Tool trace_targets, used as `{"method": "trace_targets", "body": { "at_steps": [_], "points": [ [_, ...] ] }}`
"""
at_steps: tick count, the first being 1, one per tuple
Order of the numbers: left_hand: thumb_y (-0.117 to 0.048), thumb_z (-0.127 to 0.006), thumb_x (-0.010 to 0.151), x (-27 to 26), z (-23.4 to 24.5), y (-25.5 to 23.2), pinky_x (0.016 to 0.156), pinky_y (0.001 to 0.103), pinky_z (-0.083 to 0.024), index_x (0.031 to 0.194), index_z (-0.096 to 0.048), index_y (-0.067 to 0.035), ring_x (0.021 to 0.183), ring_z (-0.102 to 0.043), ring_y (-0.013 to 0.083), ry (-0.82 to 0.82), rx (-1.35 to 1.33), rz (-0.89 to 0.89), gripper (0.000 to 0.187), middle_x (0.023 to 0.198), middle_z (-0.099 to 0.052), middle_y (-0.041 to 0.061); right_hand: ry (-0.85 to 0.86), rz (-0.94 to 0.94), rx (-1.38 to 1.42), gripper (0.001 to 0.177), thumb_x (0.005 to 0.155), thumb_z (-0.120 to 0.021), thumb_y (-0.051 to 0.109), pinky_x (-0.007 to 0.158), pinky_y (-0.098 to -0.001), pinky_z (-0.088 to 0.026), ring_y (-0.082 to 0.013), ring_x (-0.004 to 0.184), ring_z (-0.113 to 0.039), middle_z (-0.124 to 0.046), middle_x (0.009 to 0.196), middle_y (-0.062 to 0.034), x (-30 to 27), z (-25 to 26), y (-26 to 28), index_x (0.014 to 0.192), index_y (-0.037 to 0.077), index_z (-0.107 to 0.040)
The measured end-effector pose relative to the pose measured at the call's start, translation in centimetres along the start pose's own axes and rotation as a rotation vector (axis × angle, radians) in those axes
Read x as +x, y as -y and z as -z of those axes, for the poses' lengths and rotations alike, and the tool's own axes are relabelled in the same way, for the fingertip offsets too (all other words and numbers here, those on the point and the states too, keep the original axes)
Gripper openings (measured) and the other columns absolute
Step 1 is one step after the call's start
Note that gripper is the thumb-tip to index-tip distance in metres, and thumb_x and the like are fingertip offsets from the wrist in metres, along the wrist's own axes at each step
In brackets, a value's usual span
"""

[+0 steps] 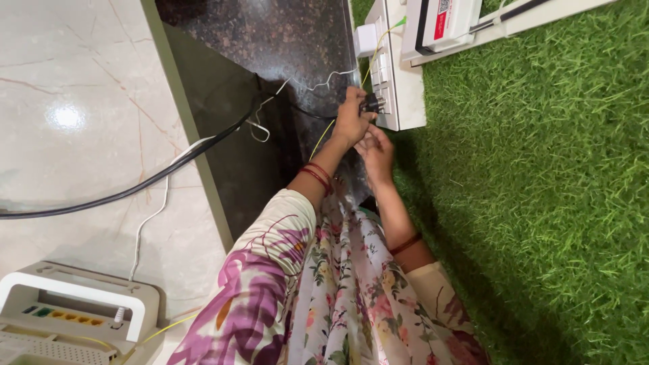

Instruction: The person connects a white power adapter to a white electronic device on a table, then plugs the adapter into a wall socket. They also connect a laptop charger to the laptop and place the device on the table.

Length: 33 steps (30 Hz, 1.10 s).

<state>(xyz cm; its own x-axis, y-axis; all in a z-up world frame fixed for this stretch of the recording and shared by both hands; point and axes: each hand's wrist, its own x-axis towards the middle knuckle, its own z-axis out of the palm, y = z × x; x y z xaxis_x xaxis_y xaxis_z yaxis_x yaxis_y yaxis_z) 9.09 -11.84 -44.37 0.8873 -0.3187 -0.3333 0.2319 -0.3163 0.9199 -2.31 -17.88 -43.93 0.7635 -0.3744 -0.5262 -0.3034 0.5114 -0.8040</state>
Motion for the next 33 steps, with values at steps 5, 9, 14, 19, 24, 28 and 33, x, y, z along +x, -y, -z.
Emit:
{"method": "trace_targets", "body": {
  "at_steps": [5,9,14,19,24,28,33],
  "points": [
    [0.003,-0.076,0.081,0.4,0.4,0.3,0.084,0.037,-0.059,0.117,-0.053,-0.003,0.093,-0.077,0.0290,0.041,0.040,0.038,0.044,0.103,-0.076,0.020,-0.147,0.215,-0.166,0.024,0.106,-0.056,0.011,0.082,-0.0339,-0.063,-0.0182,0.089,-0.072,-0.071,0.102,-0.0113,0.5,-0.5,0.2,0.120,-0.006,-0.065],
    [0.009,-0.073,0.077,0.3,0.2,0.1,0.076,0.034,-0.063,0.120,-0.061,0.001,0.093,-0.075,0.0206,-0.033,-0.134,0.085,0.046,0.112,-0.071,0.018,-0.222,0.293,-0.240,0.020,0.105,-0.058,0.011,0.075,-0.0321,-0.064,-0.0149,0.081,-0.073,-0.072,0.092,-0.0084,1.3,-0.4,-0.5,0.110,-0.006,-0.068],
    [0.009,-0.072,0.079,0.4,-0.2,-0.1,0.080,0.030,-0.063,0.124,-0.066,0.007,0.093,-0.076,0.0214,-0.054,-0.134,0.160,0.045,0.105,-0.075,0.026,-0.285,0.193,-0.186,0.021,0.105,-0.058,0.012,0.068,-0.0283,-0.061,-0.0112,0.074,-0.067,-0.069,0.086,-0.0034,3.2,-0.3,-2.3,0.108,-0.005,-0.070],
    [0.006,-0.072,0.080,0.6,0.0,0.1,0.085,0.029,-0.062,0.126,-0.066,0.008,0.096,-0.076,0.0200,-0.046,-0.128,0.159,0.046,0.112,-0.074,0.025,-0.310,0.030,0.057,0.025,0.103,-0.057,0.013,0.068,-0.0227,-0.058,-0.0065,0.075,-0.065,-0.070,0.090,0.0024,4.1,0.0,-3.7,0.120,-0.001,-0.069],
    [0.002,-0.080,0.076,0.0,0.0,-0.2,0.083,0.029,-0.061,0.115,-0.073,0.010,0.091,-0.076,0.0188,-0.116,-0.153,0.224,0.041,0.104,-0.079,0.023,-0.130,-0.165,0.536,0.025,0.107,-0.058,0.019,0.083,-0.0266,-0.048,-0.0125,0.096,-0.060,-0.070,0.108,-0.0035,4.1,0.1,-3.3,0.124,0.005,-0.068],
    [-0.001,-0.077,0.081,-0.5,-0.3,-0.1,0.080,0.026,-0.060,0.121,-0.070,0.009,0.088,-0.074,0.0146,-0.092,-0.279,0.244,0.041,0.104,-0.079,0.018,-0.078,-0.298,0.890,0.024,0.105,-0.060,0.021,0.104,-0.0317,-0.050,-0.0149,0.115,-0.065,-0.070,0.118,-0.0030,4.8,0.3,-2.5,0.123,0.007,-0.064],
    [-0.004,-0.066,0.092,-0.7,0.1,0.1,0.065,0.025,-0.050,0.130,-0.067,0.009,0.071,-0.060,0.0099,0.010,-0.536,0.296,0.040,0.094,-0.074,0.008,-0.191,-0.359,0.970,0.023,0.103,-0.057,0.021,0.102,-0.0341,-0.052,-0.0177,0.109,-0.065,-0.070,0.113,-0.0058,6.1,0.4,-3.2,0.117,0.005,-0.065]
  ]
}}
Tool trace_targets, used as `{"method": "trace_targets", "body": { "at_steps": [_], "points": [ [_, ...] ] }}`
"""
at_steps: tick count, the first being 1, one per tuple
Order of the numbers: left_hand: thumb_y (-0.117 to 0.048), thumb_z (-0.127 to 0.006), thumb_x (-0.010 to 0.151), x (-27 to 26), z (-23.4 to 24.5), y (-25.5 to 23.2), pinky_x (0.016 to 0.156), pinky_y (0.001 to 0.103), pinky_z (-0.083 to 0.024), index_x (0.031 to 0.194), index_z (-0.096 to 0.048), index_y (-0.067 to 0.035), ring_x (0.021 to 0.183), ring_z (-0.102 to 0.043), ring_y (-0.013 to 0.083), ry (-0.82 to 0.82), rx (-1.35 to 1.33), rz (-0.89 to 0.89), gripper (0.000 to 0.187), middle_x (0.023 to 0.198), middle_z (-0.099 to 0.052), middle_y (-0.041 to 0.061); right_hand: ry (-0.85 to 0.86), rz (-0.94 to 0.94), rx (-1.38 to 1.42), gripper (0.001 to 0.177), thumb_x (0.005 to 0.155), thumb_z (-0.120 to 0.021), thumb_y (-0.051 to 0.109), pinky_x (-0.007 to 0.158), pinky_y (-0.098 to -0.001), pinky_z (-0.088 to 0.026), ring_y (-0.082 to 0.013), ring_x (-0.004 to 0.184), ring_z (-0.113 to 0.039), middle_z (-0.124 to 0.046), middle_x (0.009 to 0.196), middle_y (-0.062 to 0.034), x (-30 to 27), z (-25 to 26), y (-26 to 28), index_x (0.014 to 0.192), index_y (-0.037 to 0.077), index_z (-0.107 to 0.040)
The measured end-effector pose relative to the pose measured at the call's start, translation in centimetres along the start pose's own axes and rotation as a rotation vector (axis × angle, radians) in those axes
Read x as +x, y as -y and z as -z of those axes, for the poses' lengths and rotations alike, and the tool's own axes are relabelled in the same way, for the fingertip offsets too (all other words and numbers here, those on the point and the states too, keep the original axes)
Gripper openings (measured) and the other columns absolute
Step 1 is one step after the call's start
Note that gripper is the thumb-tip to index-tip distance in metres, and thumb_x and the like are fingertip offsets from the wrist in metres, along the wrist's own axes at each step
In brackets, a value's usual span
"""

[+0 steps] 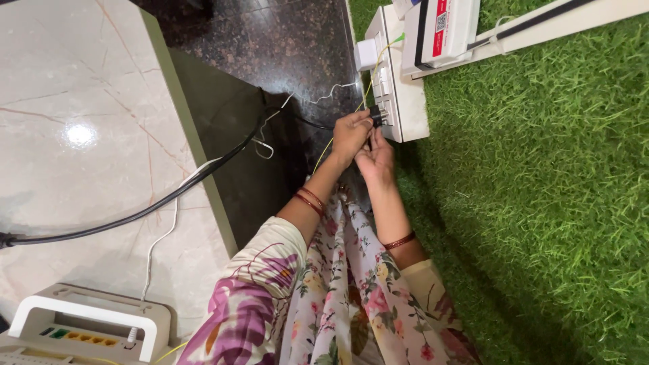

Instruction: The person connects a white power adapter to a white electronic device on a table, then plugs the adapter into a wall socket. They also connect a laptop charger to the laptop and place the device on the table.

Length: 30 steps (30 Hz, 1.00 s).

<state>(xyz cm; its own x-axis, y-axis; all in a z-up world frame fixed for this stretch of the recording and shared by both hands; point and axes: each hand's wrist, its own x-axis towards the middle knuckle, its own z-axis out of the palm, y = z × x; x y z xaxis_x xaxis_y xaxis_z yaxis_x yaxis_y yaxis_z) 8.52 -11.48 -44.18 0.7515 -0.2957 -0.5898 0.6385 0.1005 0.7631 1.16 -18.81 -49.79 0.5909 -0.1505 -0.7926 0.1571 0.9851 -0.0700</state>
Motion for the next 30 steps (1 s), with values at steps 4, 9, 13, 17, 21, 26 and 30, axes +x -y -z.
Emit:
{"method": "trace_targets", "body": {
  "at_steps": [4,9,13,17,21,26,30],
  "points": [
    [-0.006,-0.061,0.094,-0.8,0.4,-0.5,0.067,0.022,-0.050,0.132,-0.064,0.007,0.071,-0.061,0.0080,0.001,-0.076,0.090,0.041,0.089,-0.072,0.004,0.087,-0.018,0.042,0.020,0.107,-0.059,0.019,0.099,-0.0303,-0.053,-0.0150,0.106,-0.064,-0.069,0.109,-0.0044,1.2,1.5,-0.9,0.116,0.005,-0.068],
    [-0.010,-0.057,0.096,-1.6,0.6,-1.8,0.061,0.023,-0.045,0.137,-0.060,0.004,0.068,-0.056,0.0079,0.058,-0.129,0.135,0.044,0.085,-0.068,0.002,-0.030,0.038,0.048,0.018,0.103,-0.062,0.019,0.094,-0.0296,-0.055,-0.0135,0.096,-0.063,-0.069,0.104,-0.0025,2.7,2.4,-1.3,0.113,0.006,-0.070],
    [-0.014,-0.055,0.096,-1.7,0.6,-2.7,0.056,0.024,-0.042,0.138,-0.064,0.001,0.062,-0.051,0.0091,0.087,-0.053,0.152,0.046,0.079,-0.064,0.001,-0.057,0.022,0.078,0.017,0.103,-0.064,0.020,0.095,-0.0297,-0.054,-0.0142,0.098,-0.063,-0.069,0.105,-0.0036,3.2,2.6,-1.1,0.110,0.006,-0.070],
    [-0.018,-0.057,0.096,-1.7,0.7,-3.3,0.064,0.023,-0.045,0.141,-0.061,0.002,0.070,-0.055,0.0093,0.104,0.124,0.133,0.049,0.086,-0.067,0.001,-0.023,0.001,0.104,0.019,0.104,-0.063,0.026,0.095,-0.0340,-0.055,-0.0154,0.099,-0.064,-0.069,0.103,-0.0033,3.0,1.5,-1.4,0.109,0.008,-0.068],
    [-0.021,-0.058,0.097,-1.8,0.7,-3.3,0.086,0.018,-0.050,0.145,-0.051,0.006,0.094,-0.066,0.0063,0.148,0.167,0.084,0.055,0.109,-0.071,-0.002,-0.122,-0.006,0.075,0.027,0.099,-0.058,0.032,0.094,-0.0375,-0.054,-0.0192,0.098,-0.066,-0.070,0.101,-0.0057,2.7,0.5,-1.7,0.109,0.008,-0.068],
    [-0.021,-0.055,0.099,-1.6,0.7,-2.9,0.076,0.022,-0.047,0.148,-0.051,0.005,0.083,-0.058,0.0101,0.156,0.145,0.138,0.056,0.098,-0.069,0.004,-0.086,0.028,0.108,0.026,0.102,-0.061,0.034,0.095,-0.0354,-0.055,-0.0173,0.095,-0.065,-0.069,0.098,-0.0034,3.5,0.3,-1.7,0.106,0.009,-0.068],
    [-0.016,-0.051,0.099,-1.7,0.9,-2.3,0.084,0.018,-0.048,0.150,-0.043,0.006,0.090,-0.062,0.0071,0.193,0.016,0.140,0.056,0.106,-0.071,-0.001,-0.055,0.057,0.078,0.026,0.104,-0.063,0.033,0.092,-0.0333,-0.055,-0.0172,0.093,-0.065,-0.069,0.097,-0.0038,3.7,0.4,-1.6,0.104,0.008,-0.068]
  ]
}}
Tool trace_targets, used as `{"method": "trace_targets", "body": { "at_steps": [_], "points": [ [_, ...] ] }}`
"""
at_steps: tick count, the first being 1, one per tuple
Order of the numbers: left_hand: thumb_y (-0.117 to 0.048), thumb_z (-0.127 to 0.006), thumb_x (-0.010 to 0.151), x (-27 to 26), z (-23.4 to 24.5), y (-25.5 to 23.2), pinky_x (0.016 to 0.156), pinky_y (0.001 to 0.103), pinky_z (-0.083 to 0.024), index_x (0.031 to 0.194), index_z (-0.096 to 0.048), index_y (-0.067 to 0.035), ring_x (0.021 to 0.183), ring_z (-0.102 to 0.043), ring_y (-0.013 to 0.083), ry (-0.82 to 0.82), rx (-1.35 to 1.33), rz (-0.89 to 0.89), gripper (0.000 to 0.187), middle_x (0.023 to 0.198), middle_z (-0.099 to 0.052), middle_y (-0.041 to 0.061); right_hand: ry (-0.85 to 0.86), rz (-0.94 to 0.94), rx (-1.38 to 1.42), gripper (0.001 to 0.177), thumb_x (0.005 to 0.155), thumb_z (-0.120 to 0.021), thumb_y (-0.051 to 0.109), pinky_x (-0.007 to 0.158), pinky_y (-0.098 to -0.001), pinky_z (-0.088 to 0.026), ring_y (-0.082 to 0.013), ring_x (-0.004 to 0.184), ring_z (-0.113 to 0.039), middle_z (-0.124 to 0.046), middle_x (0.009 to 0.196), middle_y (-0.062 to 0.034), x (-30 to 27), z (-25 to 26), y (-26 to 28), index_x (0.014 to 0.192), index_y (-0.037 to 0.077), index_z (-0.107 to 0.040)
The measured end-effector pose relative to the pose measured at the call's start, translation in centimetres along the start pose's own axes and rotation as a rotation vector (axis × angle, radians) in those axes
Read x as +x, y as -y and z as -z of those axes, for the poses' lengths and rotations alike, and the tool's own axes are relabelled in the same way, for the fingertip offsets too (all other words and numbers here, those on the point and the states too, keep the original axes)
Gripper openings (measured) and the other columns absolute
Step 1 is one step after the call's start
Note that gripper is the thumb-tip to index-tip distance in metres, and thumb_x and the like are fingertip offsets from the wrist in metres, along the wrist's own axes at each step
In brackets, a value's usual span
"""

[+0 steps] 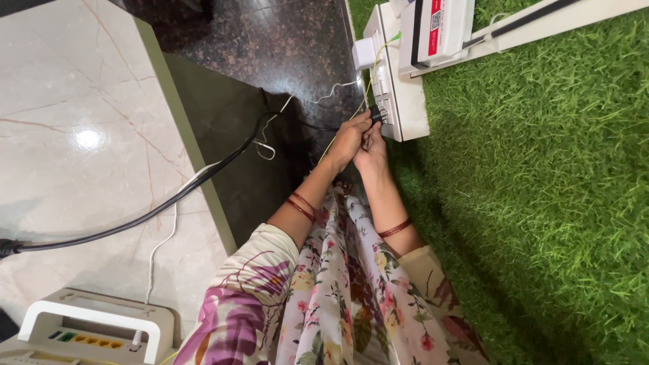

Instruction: The person connects a white power adapter to a white electronic device on a table, then plugs the adapter into a wall socket. They also connect a laptop charger to the laptop and place the device on the table.

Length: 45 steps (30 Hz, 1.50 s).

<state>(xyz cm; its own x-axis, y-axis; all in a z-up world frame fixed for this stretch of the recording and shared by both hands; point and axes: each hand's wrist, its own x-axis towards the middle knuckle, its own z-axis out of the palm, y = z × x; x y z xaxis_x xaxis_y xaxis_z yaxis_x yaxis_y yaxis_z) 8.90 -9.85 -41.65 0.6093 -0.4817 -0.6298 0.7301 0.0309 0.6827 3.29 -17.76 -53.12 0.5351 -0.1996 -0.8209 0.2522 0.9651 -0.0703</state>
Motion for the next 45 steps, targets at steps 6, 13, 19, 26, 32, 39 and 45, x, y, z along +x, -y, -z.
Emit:
{"method": "trace_targets", "body": {
  "at_steps": [6,13,19,26,32,39,45],
  "points": [
    [-0.014,-0.051,0.101,0.8,0.2,-0.3,0.068,0.023,-0.046,0.153,-0.042,0.008,0.070,-0.054,0.0109,0.039,0.061,-0.024,0.057,0.084,-0.060,0.004,-0.086,-0.046,0.034,0.031,0.102,-0.057,0.036,0.092,-0.0347,-0.056,-0.0193,0.093,-0.066,-0.070,0.096,-0.0054,0.3,-1.2,-0.2,0.103,0.006,-0.068],
    [-0.011,-0.051,0.099,1.1,0.2,-0.5,0.070,0.022,-0.049,0.152,-0.041,0.008,0.071,-0.056,0.0101,0.033,0.034,0.012,0.057,0.088,-0.067,0.004,-0.024,-0.075,0.055,0.034,0.103,-0.055,0.035,0.095,-0.0358,-0.055,-0.0207,0.098,-0.066,-0.070,0.102,-0.0076,0.1,-1.5,-0.1,0.107,0.005,-0.068],
    [-0.010,-0.054,0.095,1.9,-0.2,-0.2,0.073,0.025,-0.050,0.148,-0.048,0.008,0.077,-0.059,0.0115,0.015,0.102,-0.007,0.056,0.093,-0.067,0.006,-0.014,-0.067,0.011,0.030,0.104,-0.052,0.033,0.097,-0.0404,-0.055,-0.0223,0.100,-0.066,-0.069,0.100,-0.0091,-0.3,-2.3,0.8,0.104,0.005,-0.065],
    [-0.012,-0.055,0.096,1.7,-0.3,0.5,0.085,0.024,-0.051,0.147,-0.049,0.008,0.087,-0.063,0.0125,-0.022,0.167,-0.047,0.055,0.105,-0.072,0.009,0.007,-0.008,-0.084,0.029,0.105,-0.051,0.029,0.097,-0.0369,-0.055,-0.0207,0.100,-0.066,-0.071,0.102,-0.0084,-2.2,-3.1,0.9,0.107,0.005,-0.066],
    [-0.014,-0.053,0.098,1.5,-0.4,0.5,0.087,0.024,-0.049,0.150,-0.049,0.005,0.090,-0.062,0.0139,-0.015,0.122,-0.023,0.055,0.108,-0.070,0.011,0.063,-0.025,-0.024,0.023,0.108,-0.059,0.027,0.094,-0.0355,-0.056,-0.0189,0.093,-0.064,-0.068,0.095,-0.0068,-2.9,-4.3,1.2,0.104,0.006,-0.066],
    [-0.013,-0.053,0.099,1.1,-0.2,1.0,0.096,0.023,-0.048,0.149,-0.047,0.003,0.106,-0.063,0.0128,0.000,0.115,-0.042,0.053,0.129,-0.066,0.009,-0.054,-0.001,-0.055,0.022,0.105,-0.056,0.024,0.097,-0.0354,-0.055,-0.0199,0.099,-0.067,-0.071,0.101,-0.0083,-5.5,-6.1,1.2,0.106,0.004,-0.067],
    [-0.011,-0.053,0.099,2.5,0.4,2.2,0.096,0.025,-0.049,0.148,-0.049,0.004,0.105,-0.063,0.0154,0.011,0.067,-0.037,0.051,0.127,-0.068,0.012,-0.045,-0.039,-0.055,0.026,0.105,-0.056,0.027,0.099,-0.0354,-0.054,-0.0196,0.104,-0.066,-0.071,0.107,-0.0086,-7.0,-8.1,0.9,0.109,0.004,-0.068]
  ]
}}
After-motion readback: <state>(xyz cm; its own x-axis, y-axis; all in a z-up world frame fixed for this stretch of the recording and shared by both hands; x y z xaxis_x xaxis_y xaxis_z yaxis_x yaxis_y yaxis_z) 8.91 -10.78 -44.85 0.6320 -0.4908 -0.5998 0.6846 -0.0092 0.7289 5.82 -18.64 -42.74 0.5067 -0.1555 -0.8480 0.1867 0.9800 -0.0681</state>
